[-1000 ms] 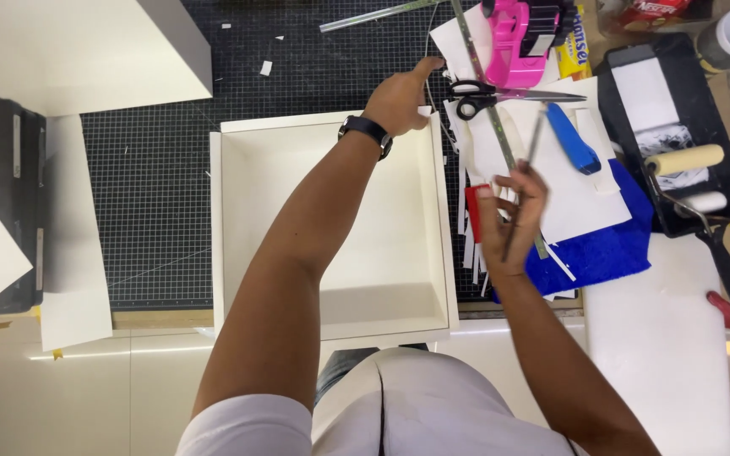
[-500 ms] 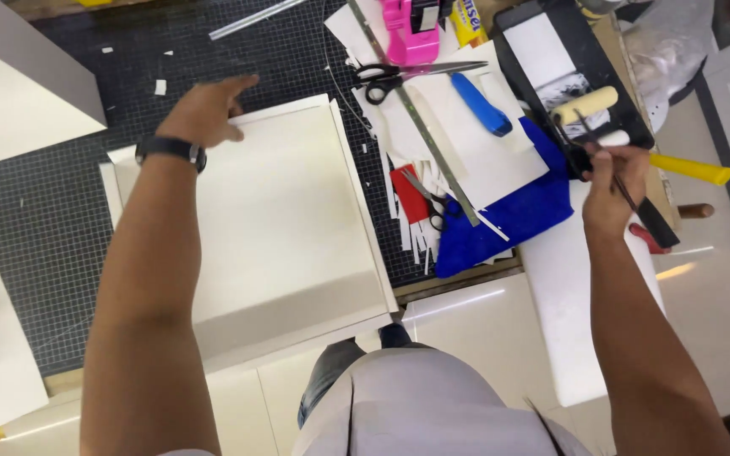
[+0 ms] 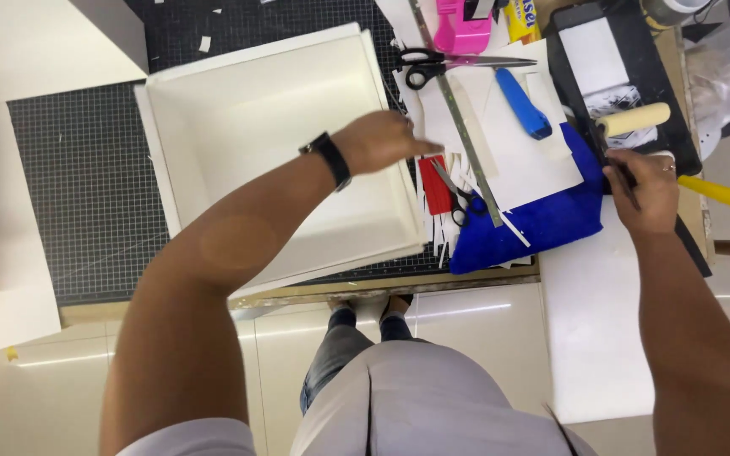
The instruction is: Smoothing and trimming the inner edges of a white cardboard box using a scraper and scissors
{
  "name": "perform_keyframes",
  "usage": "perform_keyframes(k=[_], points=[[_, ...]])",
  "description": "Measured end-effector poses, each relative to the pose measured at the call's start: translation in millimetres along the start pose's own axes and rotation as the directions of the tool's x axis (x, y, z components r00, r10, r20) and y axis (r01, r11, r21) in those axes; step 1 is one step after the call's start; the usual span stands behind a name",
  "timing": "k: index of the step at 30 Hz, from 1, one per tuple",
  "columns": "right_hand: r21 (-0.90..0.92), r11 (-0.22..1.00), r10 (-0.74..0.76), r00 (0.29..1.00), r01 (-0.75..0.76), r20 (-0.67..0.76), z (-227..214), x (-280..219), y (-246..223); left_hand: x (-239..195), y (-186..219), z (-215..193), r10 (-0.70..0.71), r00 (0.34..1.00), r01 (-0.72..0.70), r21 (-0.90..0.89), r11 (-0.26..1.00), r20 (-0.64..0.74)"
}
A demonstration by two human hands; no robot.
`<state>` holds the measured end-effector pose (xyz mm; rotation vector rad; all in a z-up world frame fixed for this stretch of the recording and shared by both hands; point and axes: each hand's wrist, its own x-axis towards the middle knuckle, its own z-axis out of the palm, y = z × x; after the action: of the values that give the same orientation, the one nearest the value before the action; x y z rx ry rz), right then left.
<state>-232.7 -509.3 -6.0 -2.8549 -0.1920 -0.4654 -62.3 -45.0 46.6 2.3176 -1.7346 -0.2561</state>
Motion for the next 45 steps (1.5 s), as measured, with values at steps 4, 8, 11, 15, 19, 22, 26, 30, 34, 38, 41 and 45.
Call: perform_keyframes(k=[4, 8, 11, 15, 19, 22, 26, 30, 34, 38, 41, 45], points=[[-0.133, 0.989, -0.052, 0.992, 0.067, 0.115, -14, -1, 9, -37, 3, 23, 0.131, 0.975, -0.108, 0.128, 0.986, -0.182], [-0.301, 0.952, 0.082, 0.995, -0.061, 0.056, -35, 8, -11, -65, 26, 16, -0.296, 0.853, 0.19, -0.273, 0.943, -0.429], [-0.086, 0.996, -0.023, 0.971, 0.003, -0.236, -21, 21, -59, -61, 40, 5, -0.637, 0.537, 0.228, -0.632, 0.741, -0.553], [0.21, 0.972, 0.082, 0.991, -0.103, 0.106, 43, 22, -165, -38, 21, 47, -0.853, 0.35, 0.059, -0.9, 0.433, -0.387], [0.198, 0.967, 0.174, 0.982, -0.158, -0.067, 114, 49, -160, 0, 39, 19, -0.961, 0.195, 0.256, -0.936, 0.242, -0.195], [0.105, 0.983, 0.173, 0.952, -0.151, -0.253, 156, 72, -136, 16, 50, 8, -0.981, 0.196, 0.481, -0.873, 0.082, 0.015], [0.018, 0.916, 0.401, 0.915, -0.402, 0.034, 181, 100, -120, 9, 32, 43, -0.978, 0.163, 0.499, -0.844, 0.198, -0.132], [0.012, 0.887, 0.457, 0.882, -0.461, 0.115, 231, 112, -67, -19, 39, 57, -0.978, 0.204, 0.196, -0.977, 0.09, -0.049], [0.045, 0.875, 0.477, 0.875, -0.482, 0.088, 158, 109, -107, -21, 42, 78, -0.985, 0.165, 0.054, -0.998, -0.03, 0.039], [0.442, 0.897, 0.095, 0.985, -0.022, -0.145, 107, 101, -156, -17, 41, 80, -0.984, 0.127, -0.053, -0.99, -0.133, 0.125], [0.452, 0.873, -0.113, 0.977, 0.184, -0.18, 112, 94, -172, -17, 37, 91, -0.976, 0.13, -0.144, -0.97, -0.196, 0.177], [0.312, 0.893, -0.238, 0.929, 0.324, -0.283, 138, 126, -191, -21, 38, 94, -0.955, 0.177, -0.263, -0.923, -0.279, 0.238]])
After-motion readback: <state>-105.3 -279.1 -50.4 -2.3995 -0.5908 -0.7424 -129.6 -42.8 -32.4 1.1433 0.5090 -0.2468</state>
